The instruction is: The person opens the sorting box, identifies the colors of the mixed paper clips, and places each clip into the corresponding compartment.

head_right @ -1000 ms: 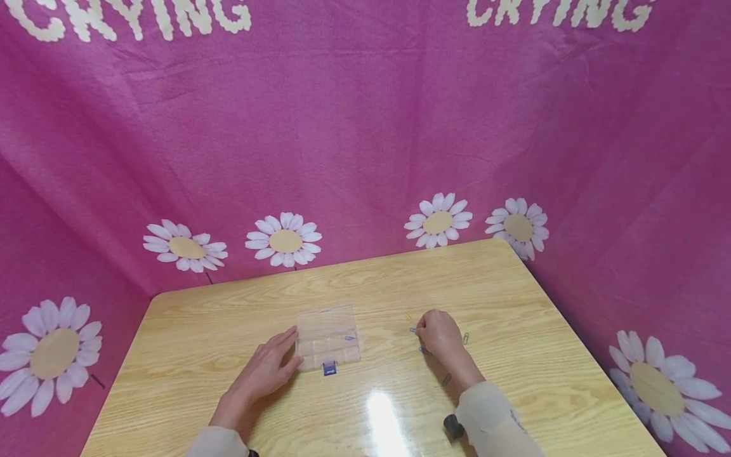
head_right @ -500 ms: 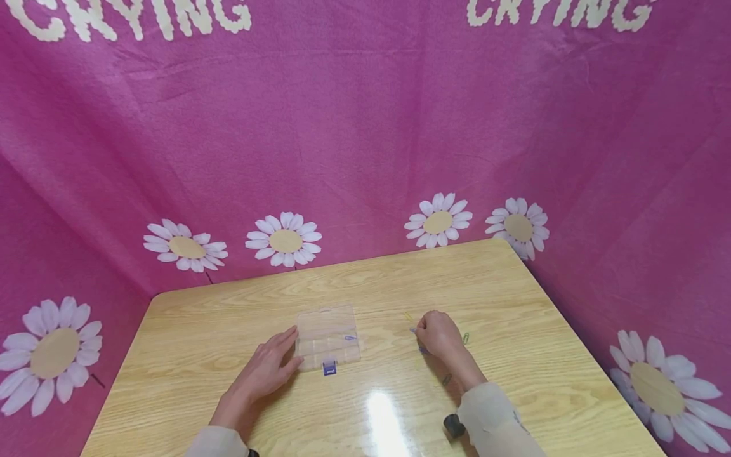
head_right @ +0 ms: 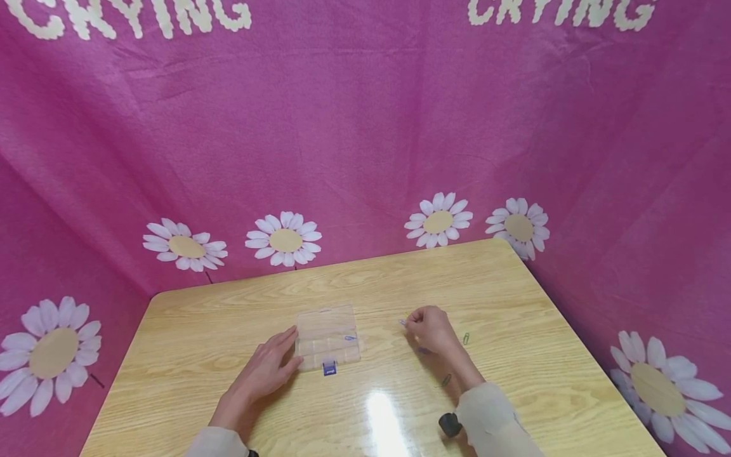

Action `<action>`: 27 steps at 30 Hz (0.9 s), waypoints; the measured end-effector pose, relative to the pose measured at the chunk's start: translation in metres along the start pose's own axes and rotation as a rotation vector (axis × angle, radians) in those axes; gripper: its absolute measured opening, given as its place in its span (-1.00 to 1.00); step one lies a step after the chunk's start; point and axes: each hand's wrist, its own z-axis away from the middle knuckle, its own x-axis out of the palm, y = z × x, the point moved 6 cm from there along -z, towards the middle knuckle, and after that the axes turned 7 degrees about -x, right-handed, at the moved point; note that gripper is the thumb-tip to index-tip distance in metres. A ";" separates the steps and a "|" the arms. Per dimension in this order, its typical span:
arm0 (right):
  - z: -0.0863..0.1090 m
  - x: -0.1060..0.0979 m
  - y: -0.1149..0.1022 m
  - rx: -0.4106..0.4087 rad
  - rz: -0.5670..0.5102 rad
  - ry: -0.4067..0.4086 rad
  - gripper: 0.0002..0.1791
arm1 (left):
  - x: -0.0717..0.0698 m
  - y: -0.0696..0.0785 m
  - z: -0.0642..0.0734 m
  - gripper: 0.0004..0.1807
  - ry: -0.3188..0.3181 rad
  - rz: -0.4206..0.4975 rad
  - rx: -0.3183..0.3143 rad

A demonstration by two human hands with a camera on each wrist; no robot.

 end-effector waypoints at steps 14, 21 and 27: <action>-0.016 0.032 -0.034 -0.021 -0.083 -0.019 -0.86 | -0.001 0.000 -0.001 -0.30 0.002 -0.003 -0.001; -0.022 0.053 -0.046 -0.044 -0.113 -0.071 -0.86 | 0.000 0.000 -0.001 -0.30 -0.003 -0.004 -0.003; -0.025 0.069 -0.053 -0.070 -0.143 -0.118 -0.84 | 0.000 0.000 -0.002 -0.30 -0.006 -0.006 0.003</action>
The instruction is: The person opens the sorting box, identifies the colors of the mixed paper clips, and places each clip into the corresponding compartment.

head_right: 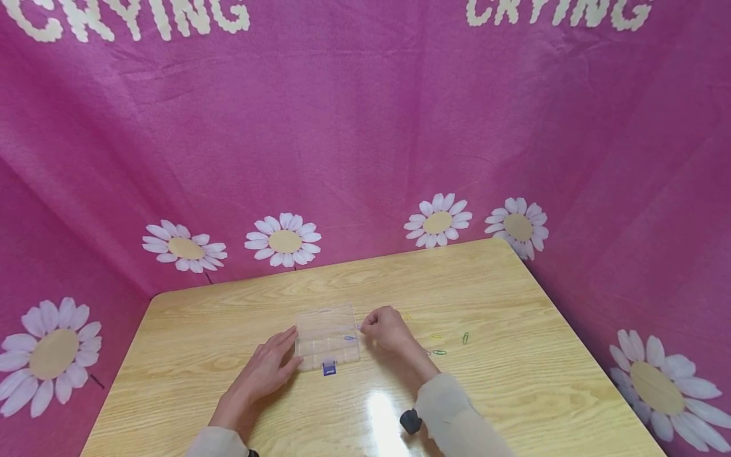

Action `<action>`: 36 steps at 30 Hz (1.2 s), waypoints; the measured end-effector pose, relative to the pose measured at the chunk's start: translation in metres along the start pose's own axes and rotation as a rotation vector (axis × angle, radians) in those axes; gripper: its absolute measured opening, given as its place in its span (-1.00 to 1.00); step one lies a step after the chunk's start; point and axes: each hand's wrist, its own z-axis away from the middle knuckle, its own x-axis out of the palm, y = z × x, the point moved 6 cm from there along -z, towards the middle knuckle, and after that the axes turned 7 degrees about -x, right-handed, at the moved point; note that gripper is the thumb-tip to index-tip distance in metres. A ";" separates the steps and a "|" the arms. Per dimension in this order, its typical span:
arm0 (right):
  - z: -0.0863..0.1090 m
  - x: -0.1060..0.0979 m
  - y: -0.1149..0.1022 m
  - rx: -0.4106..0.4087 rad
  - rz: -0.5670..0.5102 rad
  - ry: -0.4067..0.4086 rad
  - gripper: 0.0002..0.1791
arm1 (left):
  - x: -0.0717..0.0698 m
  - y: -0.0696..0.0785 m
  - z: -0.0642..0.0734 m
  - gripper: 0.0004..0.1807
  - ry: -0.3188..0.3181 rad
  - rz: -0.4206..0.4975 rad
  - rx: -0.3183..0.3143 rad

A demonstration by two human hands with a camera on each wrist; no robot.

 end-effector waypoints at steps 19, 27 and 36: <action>-0.008 0.021 -0.006 0.007 0.057 -0.003 -0.85 | 0.000 0.001 0.001 -0.31 0.005 0.001 -0.002; -0.008 0.023 -0.004 -0.003 0.057 0.015 -0.84 | 0.000 0.001 0.003 -0.32 0.007 0.013 0.002; -0.007 0.025 -0.001 0.038 0.029 0.011 -0.84 | 0.000 0.001 0.002 -0.31 0.008 0.010 0.009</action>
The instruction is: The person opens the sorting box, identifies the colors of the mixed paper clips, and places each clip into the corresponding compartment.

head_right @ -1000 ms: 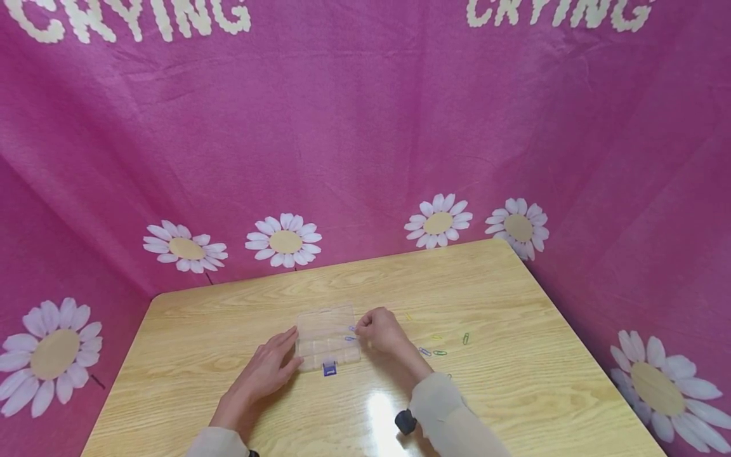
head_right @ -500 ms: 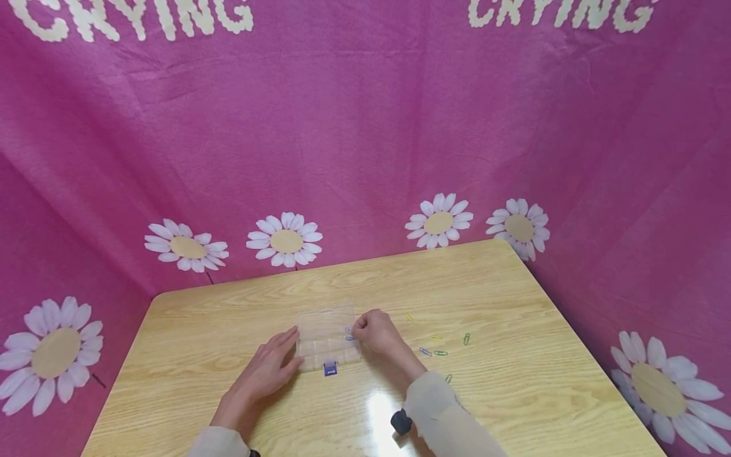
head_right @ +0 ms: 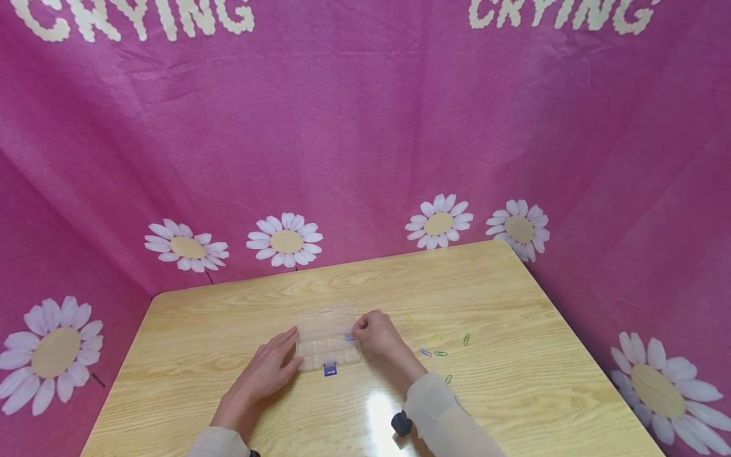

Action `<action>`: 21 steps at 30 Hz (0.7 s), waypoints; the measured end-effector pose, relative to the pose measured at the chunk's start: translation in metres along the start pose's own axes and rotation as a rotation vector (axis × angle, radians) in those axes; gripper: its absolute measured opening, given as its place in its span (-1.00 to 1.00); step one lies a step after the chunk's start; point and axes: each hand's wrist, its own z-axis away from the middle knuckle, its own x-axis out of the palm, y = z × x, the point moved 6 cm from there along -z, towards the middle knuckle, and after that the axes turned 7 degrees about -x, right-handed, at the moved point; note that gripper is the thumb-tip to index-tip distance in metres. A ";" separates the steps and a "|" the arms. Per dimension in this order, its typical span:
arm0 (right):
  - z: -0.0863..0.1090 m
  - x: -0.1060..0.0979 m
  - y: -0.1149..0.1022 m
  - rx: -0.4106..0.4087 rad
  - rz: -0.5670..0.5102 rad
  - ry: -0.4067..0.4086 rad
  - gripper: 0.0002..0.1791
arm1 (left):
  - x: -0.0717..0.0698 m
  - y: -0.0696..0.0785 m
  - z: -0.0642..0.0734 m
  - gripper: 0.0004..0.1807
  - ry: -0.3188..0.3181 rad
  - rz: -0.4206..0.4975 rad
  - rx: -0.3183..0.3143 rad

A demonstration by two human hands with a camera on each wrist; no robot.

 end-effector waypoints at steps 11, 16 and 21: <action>0.006 -0.007 0.002 -0.015 -0.095 0.004 -0.92 | 0.001 -0.001 0.000 -0.31 -0.007 0.003 -0.018; 0.009 -0.018 0.003 -0.064 -0.049 0.024 -0.91 | 0.001 -0.001 0.000 -0.31 -0.011 0.001 -0.026; 0.013 -0.031 0.006 -0.069 -0.041 0.036 -0.88 | 0.001 -0.001 0.000 -0.31 -0.009 -0.006 -0.021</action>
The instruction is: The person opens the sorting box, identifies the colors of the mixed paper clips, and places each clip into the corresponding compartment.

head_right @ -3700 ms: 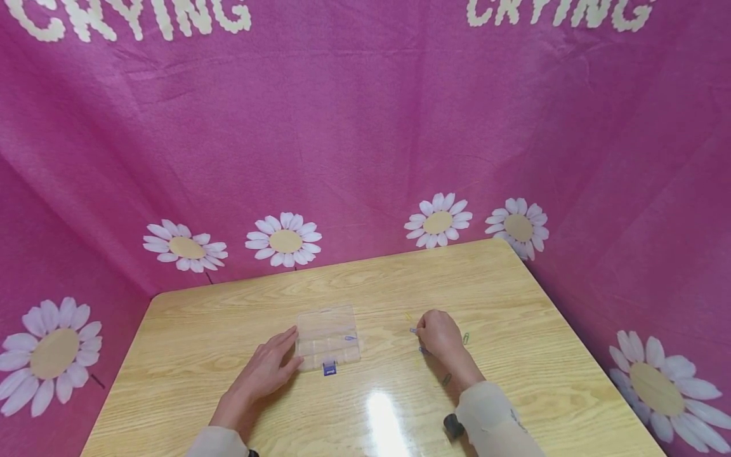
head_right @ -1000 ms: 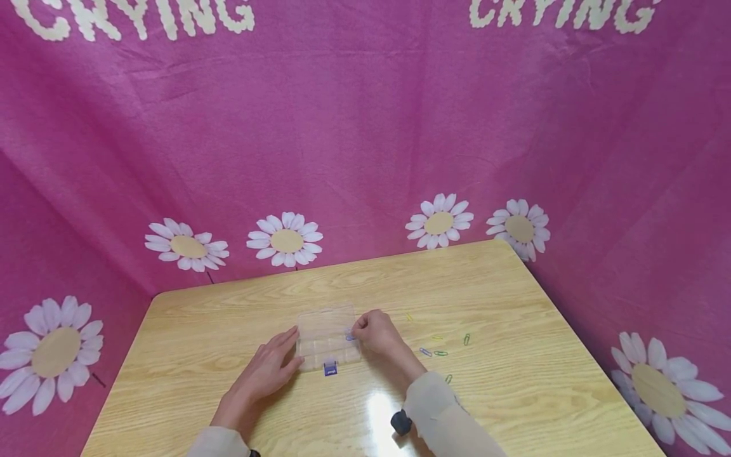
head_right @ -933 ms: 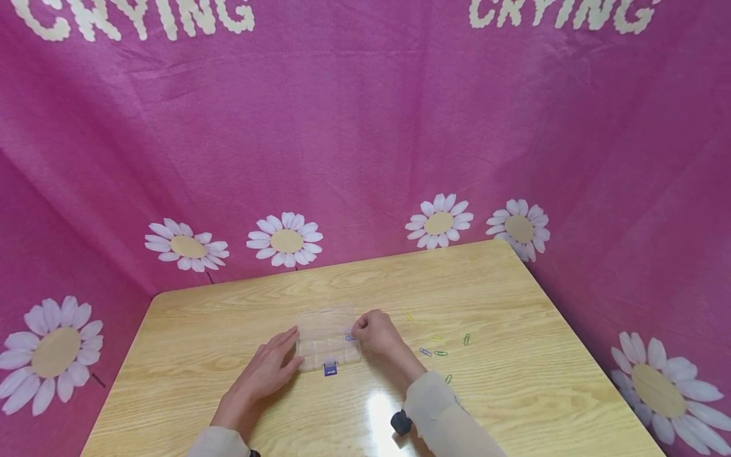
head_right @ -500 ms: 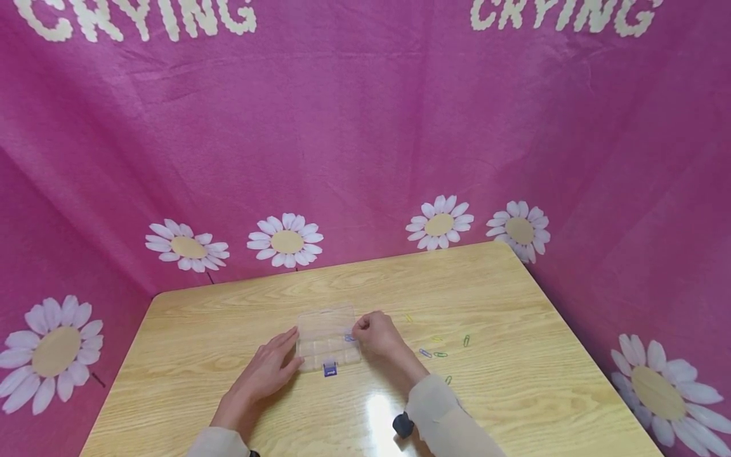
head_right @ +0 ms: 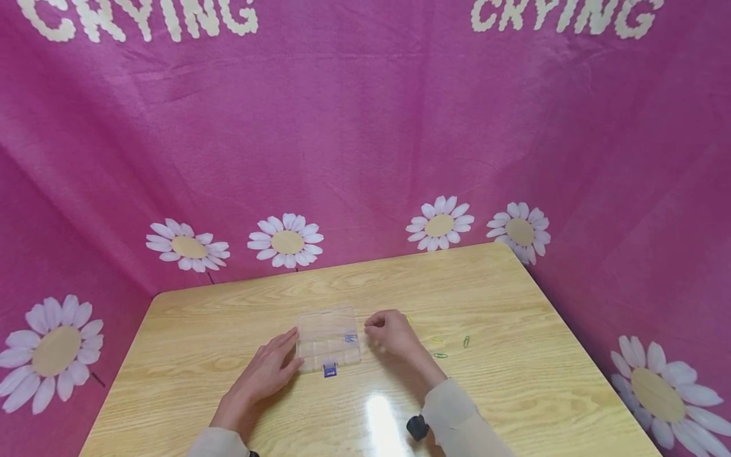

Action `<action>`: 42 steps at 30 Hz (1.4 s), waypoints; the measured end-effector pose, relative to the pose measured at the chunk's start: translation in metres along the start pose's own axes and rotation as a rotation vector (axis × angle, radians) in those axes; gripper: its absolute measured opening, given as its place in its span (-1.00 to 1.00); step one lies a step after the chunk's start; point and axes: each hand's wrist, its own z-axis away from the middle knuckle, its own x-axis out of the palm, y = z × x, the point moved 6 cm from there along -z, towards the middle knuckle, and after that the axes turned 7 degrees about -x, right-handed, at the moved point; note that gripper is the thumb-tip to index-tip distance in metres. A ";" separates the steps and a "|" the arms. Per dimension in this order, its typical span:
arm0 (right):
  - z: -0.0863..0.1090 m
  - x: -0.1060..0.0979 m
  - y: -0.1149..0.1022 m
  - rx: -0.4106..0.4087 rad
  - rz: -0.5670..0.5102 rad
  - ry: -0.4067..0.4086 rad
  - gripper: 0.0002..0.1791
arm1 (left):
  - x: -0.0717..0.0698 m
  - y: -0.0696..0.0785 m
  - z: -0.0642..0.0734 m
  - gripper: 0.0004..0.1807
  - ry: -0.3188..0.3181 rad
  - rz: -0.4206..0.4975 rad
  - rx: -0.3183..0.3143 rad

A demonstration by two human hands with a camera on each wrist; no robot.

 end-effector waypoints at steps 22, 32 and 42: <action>0.031 -0.064 0.016 0.006 0.057 0.038 -0.78 | -0.001 0.001 0.001 -0.31 0.018 -0.003 0.009; 0.050 -0.085 0.023 0.032 0.096 0.054 -0.78 | -0.001 -0.001 0.001 -0.31 -0.003 0.004 -0.011; 0.063 -0.088 0.041 0.090 0.128 0.065 -0.81 | -0.001 -0.002 0.001 -0.31 0.003 0.009 0.002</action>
